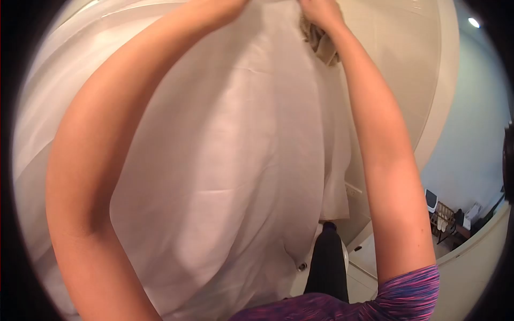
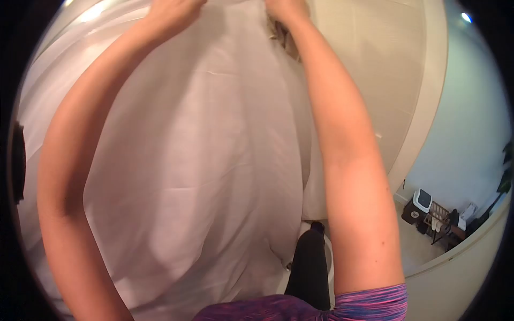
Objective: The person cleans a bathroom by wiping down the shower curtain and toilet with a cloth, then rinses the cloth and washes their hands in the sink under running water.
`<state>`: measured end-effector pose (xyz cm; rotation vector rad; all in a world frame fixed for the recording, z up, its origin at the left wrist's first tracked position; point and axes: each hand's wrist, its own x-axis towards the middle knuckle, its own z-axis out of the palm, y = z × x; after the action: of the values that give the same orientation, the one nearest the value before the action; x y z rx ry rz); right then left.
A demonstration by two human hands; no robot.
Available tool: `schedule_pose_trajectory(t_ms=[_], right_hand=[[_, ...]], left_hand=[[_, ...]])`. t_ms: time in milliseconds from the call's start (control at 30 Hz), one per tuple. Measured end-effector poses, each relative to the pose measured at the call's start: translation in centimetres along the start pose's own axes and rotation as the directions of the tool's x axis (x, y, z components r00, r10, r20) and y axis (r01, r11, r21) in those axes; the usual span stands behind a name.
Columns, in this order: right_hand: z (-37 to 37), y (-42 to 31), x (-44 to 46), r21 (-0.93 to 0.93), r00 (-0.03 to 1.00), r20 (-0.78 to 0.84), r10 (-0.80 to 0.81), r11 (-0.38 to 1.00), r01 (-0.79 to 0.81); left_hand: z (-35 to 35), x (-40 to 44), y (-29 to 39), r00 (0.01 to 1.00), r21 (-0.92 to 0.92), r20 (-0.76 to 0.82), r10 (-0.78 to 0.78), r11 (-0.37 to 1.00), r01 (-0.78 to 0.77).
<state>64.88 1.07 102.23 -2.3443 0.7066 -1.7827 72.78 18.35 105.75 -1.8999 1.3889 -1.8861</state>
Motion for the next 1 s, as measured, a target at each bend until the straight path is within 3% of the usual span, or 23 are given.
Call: schedule_pose_trajectory(t_ms=[33,67,100,167,200,267,300,367,433,500,533,600,633,700,767,833,867,933,1000], right_hand=[[-0.1,0.3,0.5,0.057,0.997,0.034,-0.074,0.996,0.072],[-0.4,0.9,0.5,0.169,0.996,0.084,-0.015,0.986,0.0],[-0.2,1.9,0.8,0.16,0.997,0.071,-0.008,0.987,-0.003],[0.7,3.7,0.8,0.519,0.943,0.332,-0.039,0.842,-0.148],[0.1,3.7,-0.1,0.517,0.947,0.319,-0.033,0.843,-0.145],[-0.8,3.9,-2.2,0.696,0.86,0.47,-0.198,0.682,-0.223],[-0.9,4.3,-2.0,0.699,0.867,0.457,-0.196,0.682,-0.214],[-1.1,5.9,-1.7,0.413,0.814,0.548,-0.193,0.909,-0.062],[-0.6,8.2,0.4,0.348,0.87,0.471,-0.146,0.937,-0.031],[0.1,10.9,3.7,0.497,0.975,0.222,0.03,0.857,-0.139],[0.2,11.1,5.3,0.495,0.977,0.214,0.025,0.859,-0.131],[0.2,11.4,7.8,0.575,0.988,0.005,0.155,0.808,-0.129],[0.6,11.2,8.6,0.574,0.988,0.002,0.155,0.809,-0.128],[1.5,9.4,10.0,0.303,0.973,-0.218,0.083,0.953,-0.013],[-0.2,8.5,11.8,0.328,0.972,-0.215,0.099,0.944,-0.024],[0.3,8.4,12.5,0.448,0.993,-0.06,0.102,0.891,-0.064],[0.6,8.3,12.8,0.449,0.993,-0.064,0.097,0.891,-0.059],[1.3,8.0,13.4,0.255,0.996,-0.06,0.064,0.966,-0.047],[2.1,8.0,14.1,0.256,0.997,-0.059,0.051,0.966,-0.034]], left_hand=[[-0.1,1.0,-0.7,0.997,-0.001,-0.064,-0.038,0.999,0.038],[-0.3,1.7,-1.4,0.989,-0.061,-0.13,-0.07,0.996,0.062],[-0.5,2.1,-2.3,0.985,-0.113,-0.169,-0.039,0.993,0.02],[-1.0,3.1,-2.7,0.982,-0.051,-0.168,-0.083,0.996,0.075],[-1.2,3.4,-2.9,0.981,-0.052,-0.18,-0.075,0.996,0.066],[-1.7,3.9,-3.5,0.96,-0.053,-0.261,-0.1,0.995,0.089],[-1.9,4.1,-3.9,0.957,-0.049,-0.274,-0.092,0.995,0.082],[-2.2,4.5,-4.5,0.956,-0.095,-0.24,-0.171,0.984,0.152],[-2.1,4.9,-5.3,0.957,-0.064,-0.257,-0.137,0.99,0.124],[-1.5,5.6,-6.0,0.958,-0.043,-0.226,-0.176,0.984,0.171],[-1.5,5.4,-6.2,0.955,-0.042,-0.235,-0.179,0.984,0.174],[-1.5,5.3,-6.5,0.929,-0.056,-0.352,-0.113,0.993,0.1],[-1.5,5.4,-6.5,0.928,-0.057,-0.354,-0.113,0.993,0.1],[-1.4,5.5,-6.9,0.885,-0.058,-0.459,-0.078,0.997,0.057],[-2.8,6.9,-7.2,0.84,-0.014,-0.542,-0.018,1.0,0.013],[-2.3,7.9,-7.5,0.921,-0.05,-0.365,-0.134,0.991,0.124],[-2.4,7.9,-7.4,0.919,-0.048,-0.369,-0.135,0.991,0.127],[-2.2,7.7,-7.3,0.926,-0.025,-0.358,-0.12,0.993,0.119],[-2.5,7.8,-7.0,0.937,-0.074,-0.315,-0.152,0.988,0.136]])
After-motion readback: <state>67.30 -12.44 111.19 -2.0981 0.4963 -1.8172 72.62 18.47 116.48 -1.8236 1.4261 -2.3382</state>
